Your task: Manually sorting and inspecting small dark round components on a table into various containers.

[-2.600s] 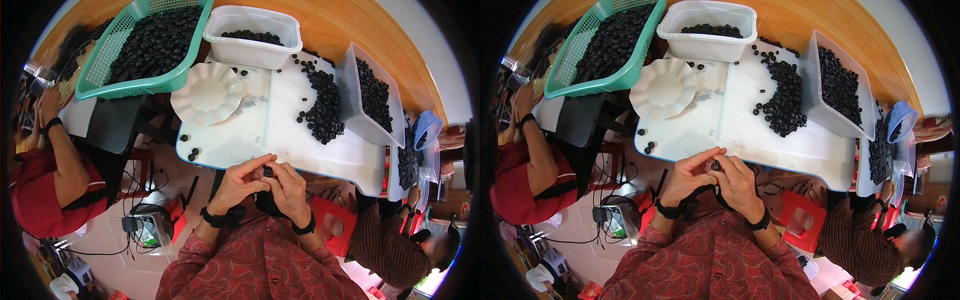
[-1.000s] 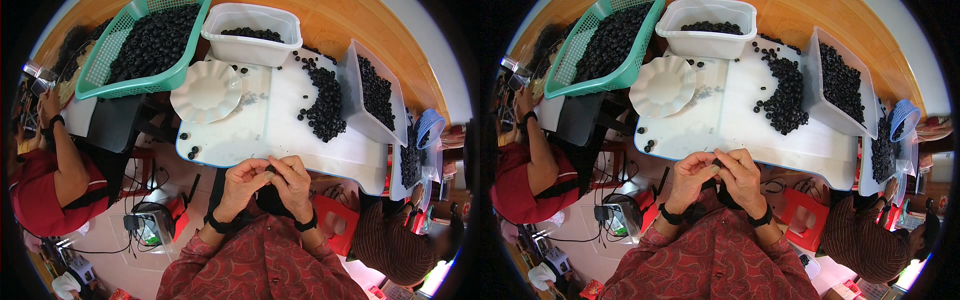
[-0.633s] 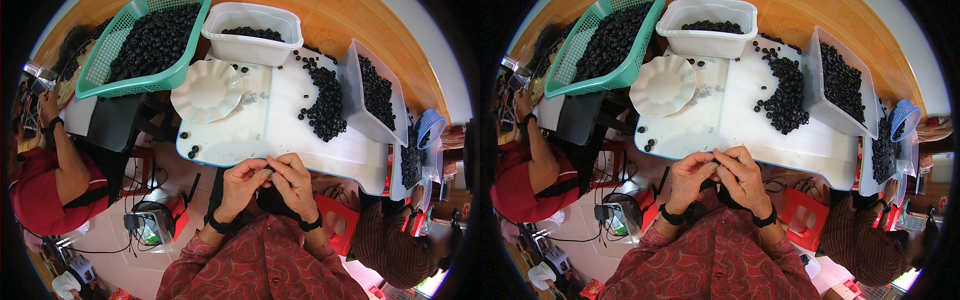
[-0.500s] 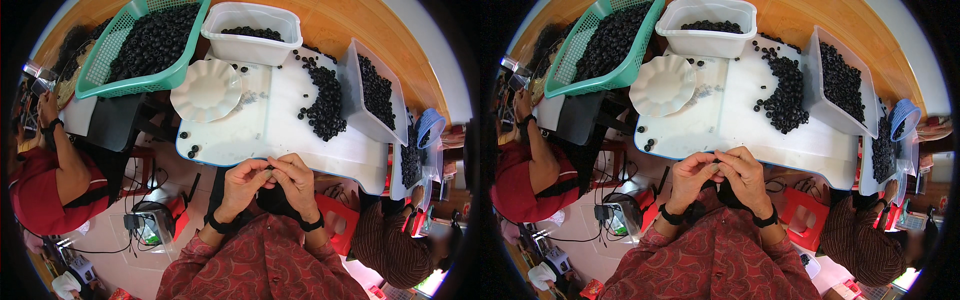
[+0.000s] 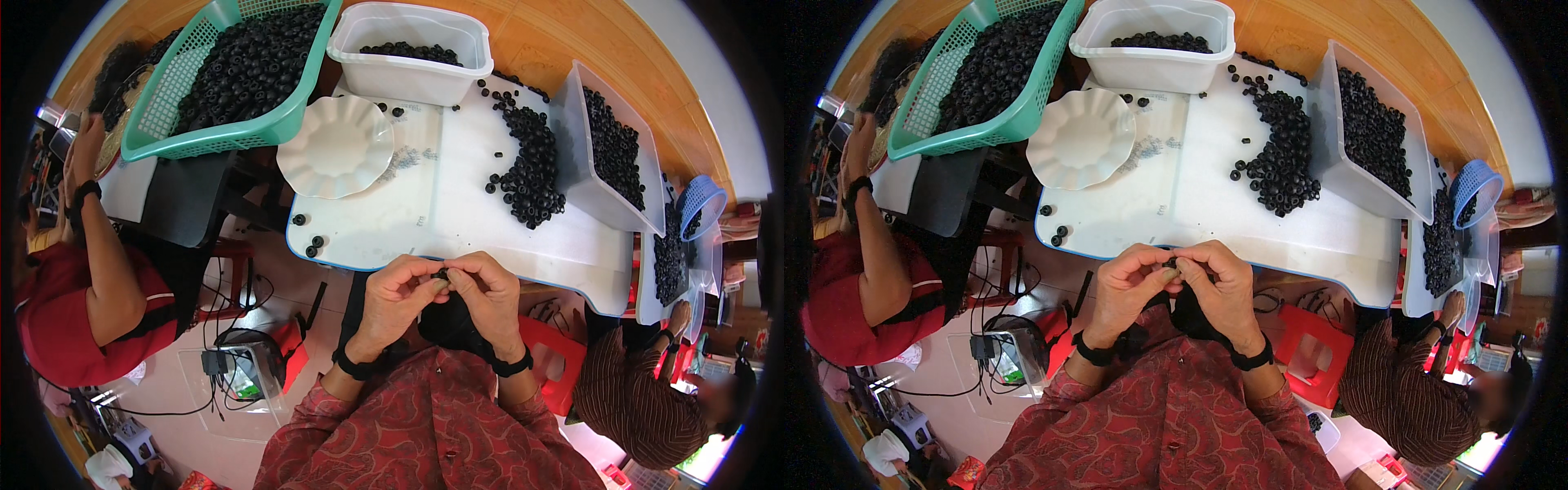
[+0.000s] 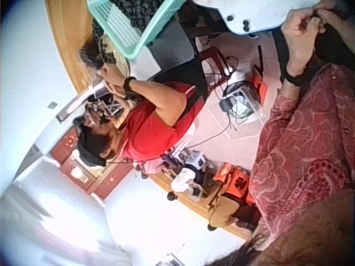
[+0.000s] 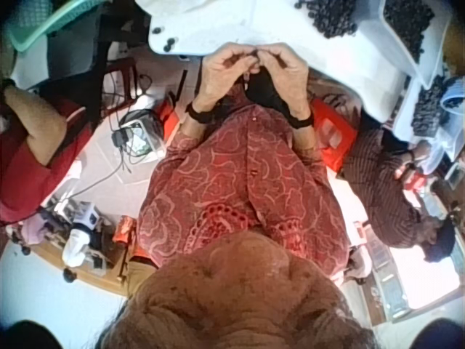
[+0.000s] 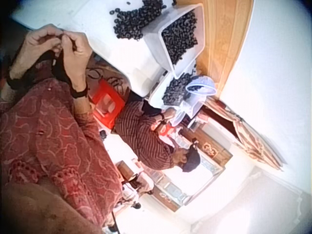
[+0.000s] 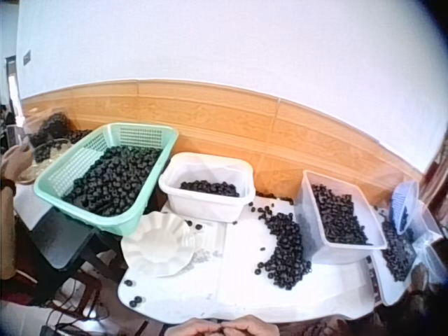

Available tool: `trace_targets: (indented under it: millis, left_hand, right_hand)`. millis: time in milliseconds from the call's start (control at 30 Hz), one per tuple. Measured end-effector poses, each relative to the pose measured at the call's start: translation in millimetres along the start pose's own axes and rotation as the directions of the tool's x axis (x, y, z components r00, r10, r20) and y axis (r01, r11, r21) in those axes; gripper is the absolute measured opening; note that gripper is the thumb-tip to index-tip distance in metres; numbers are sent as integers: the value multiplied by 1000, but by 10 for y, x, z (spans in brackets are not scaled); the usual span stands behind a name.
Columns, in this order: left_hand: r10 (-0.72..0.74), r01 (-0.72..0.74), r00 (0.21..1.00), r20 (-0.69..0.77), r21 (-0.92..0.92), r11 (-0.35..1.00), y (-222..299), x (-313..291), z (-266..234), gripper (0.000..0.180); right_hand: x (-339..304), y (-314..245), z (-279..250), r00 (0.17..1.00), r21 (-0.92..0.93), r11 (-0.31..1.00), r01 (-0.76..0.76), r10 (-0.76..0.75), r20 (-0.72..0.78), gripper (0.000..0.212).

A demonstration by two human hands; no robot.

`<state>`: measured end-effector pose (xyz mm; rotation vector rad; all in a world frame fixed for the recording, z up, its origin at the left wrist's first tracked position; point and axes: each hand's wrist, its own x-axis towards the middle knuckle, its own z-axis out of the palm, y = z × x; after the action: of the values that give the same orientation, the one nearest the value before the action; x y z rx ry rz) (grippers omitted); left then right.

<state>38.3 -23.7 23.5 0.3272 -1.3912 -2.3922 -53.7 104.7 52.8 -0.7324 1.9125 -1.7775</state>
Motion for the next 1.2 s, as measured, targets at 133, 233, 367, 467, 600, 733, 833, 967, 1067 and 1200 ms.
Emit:
trace_targets:
  millis: [133,233,367,467,600,733,833,967,1067,1200]
  left_hand:
    - [-26,27,999,20,-25,999,1,-5,-36,24]
    - [-70,69,998,-3,-102,992,-24,-15,-28,26]
    - [-73,72,997,-5,-97,993,-42,-20,-58,23]
    - [-67,66,998,-19,-78,995,-19,-23,-51,20]
    - [4,-5,1000,-23,-35,999,-51,-16,-75,20]
    - [25,-25,1000,-5,-97,995,-79,-3,-92,22]
    - [18,-16,1000,12,-121,993,-92,-3,-121,23]
    - [-18,19,1000,5,-139,990,-89,-4,-128,22]
    - [-58,56,998,-8,-169,984,-93,-14,-136,21]
    - [-68,62,997,-24,-197,979,-125,-19,-154,20]
  right_hand:
    - [21,-28,-6,998,-112,991,69,-68,14,11]
    - [39,0,-20,995,-153,983,99,-95,30,11]
    - [36,-6,-28,992,-184,975,126,-118,53,12]
    - [37,-55,-11,988,-166,975,148,-139,63,14]
    - [37,-24,-25,988,-164,975,152,-143,67,16]
    - [42,-55,-14,985,-197,966,170,-161,58,16]
    - [38,-99,-5,984,-224,958,178,-169,58,16]
    - [40,-65,-12,977,-258,942,212,-201,71,17]
    - [38,-100,-5,976,-287,933,216,-201,80,18]
    - [34,-75,-4,974,-306,925,227,-210,89,18]
